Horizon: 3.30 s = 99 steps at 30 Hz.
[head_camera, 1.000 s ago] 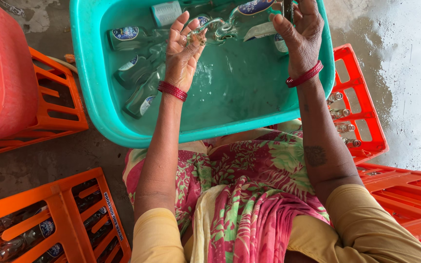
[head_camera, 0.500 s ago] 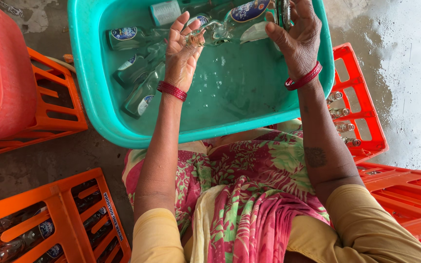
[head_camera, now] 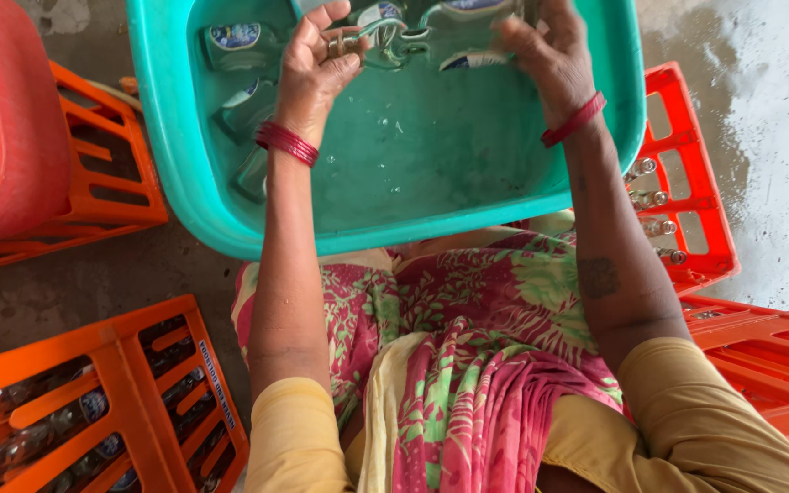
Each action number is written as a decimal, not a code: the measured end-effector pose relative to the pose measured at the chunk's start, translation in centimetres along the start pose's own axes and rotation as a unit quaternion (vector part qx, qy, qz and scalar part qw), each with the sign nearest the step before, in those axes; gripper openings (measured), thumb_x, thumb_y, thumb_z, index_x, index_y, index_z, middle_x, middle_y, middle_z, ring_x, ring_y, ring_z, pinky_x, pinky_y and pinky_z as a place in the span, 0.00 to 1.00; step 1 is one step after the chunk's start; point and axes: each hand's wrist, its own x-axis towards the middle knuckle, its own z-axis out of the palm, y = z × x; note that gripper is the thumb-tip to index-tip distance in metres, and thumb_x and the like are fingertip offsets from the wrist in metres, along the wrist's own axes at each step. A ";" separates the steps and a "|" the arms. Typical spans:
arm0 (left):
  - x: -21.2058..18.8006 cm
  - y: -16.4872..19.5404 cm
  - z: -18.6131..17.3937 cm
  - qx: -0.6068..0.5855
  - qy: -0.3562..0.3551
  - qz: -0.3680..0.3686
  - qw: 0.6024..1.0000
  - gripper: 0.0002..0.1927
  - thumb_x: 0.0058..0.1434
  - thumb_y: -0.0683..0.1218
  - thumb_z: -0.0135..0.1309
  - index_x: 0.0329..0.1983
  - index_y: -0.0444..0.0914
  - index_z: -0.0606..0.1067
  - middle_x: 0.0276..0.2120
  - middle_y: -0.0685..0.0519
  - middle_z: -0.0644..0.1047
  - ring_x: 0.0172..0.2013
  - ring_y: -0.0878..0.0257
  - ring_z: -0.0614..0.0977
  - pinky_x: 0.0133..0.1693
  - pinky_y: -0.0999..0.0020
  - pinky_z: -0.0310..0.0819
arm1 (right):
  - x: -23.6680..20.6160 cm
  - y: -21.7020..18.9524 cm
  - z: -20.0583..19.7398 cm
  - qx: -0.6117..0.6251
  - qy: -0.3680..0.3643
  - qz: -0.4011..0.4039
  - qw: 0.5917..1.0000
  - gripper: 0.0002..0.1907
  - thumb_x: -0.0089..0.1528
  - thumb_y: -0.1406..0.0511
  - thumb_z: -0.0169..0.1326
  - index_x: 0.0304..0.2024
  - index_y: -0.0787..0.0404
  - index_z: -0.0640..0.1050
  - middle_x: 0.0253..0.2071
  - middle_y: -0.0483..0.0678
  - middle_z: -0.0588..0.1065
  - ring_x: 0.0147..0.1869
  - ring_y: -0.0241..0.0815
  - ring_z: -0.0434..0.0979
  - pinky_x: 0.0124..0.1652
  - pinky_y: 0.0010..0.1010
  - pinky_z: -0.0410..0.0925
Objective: The person washes clear glass bottles one by one in a teal basin filled with water. They rinse each bottle by hand, shake it to remove excess water, and place it into an orange crate nearby.
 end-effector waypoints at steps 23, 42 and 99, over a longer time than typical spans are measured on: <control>-1.3 -5.7 -2.3 0.361 0.059 -0.355 0.860 0.32 0.57 0.27 0.37 0.60 0.46 0.69 0.52 0.48 0.75 0.50 0.55 0.79 0.49 0.59 0.81 | 0.1 9.9 3.4 -0.540 -0.262 0.208 0.773 0.44 0.49 0.61 0.74 0.65 0.49 0.69 0.60 0.56 0.70 0.64 0.58 0.72 0.61 0.45 0.67; -1.8 -7.1 -3.8 0.328 0.070 -0.324 0.885 0.29 0.59 0.30 0.49 0.62 0.45 0.69 0.52 0.46 0.76 0.42 0.63 0.80 0.42 0.60 0.84 | -0.3 11.2 3.0 -0.534 -0.266 0.225 0.771 0.43 0.50 0.61 0.72 0.66 0.47 0.68 0.60 0.53 0.71 0.64 0.56 0.72 0.60 0.45 0.67; -0.5 -4.1 -2.4 0.190 0.078 -0.009 0.979 0.14 0.66 0.39 0.63 0.54 0.37 0.78 0.38 0.58 0.73 0.33 0.71 0.77 0.35 0.74 0.80 | 0.5 2.8 0.4 -0.037 -0.099 0.150 0.983 0.31 0.61 0.54 0.65 0.64 0.51 0.69 0.52 0.48 0.75 0.53 0.41 0.78 0.47 0.35 0.76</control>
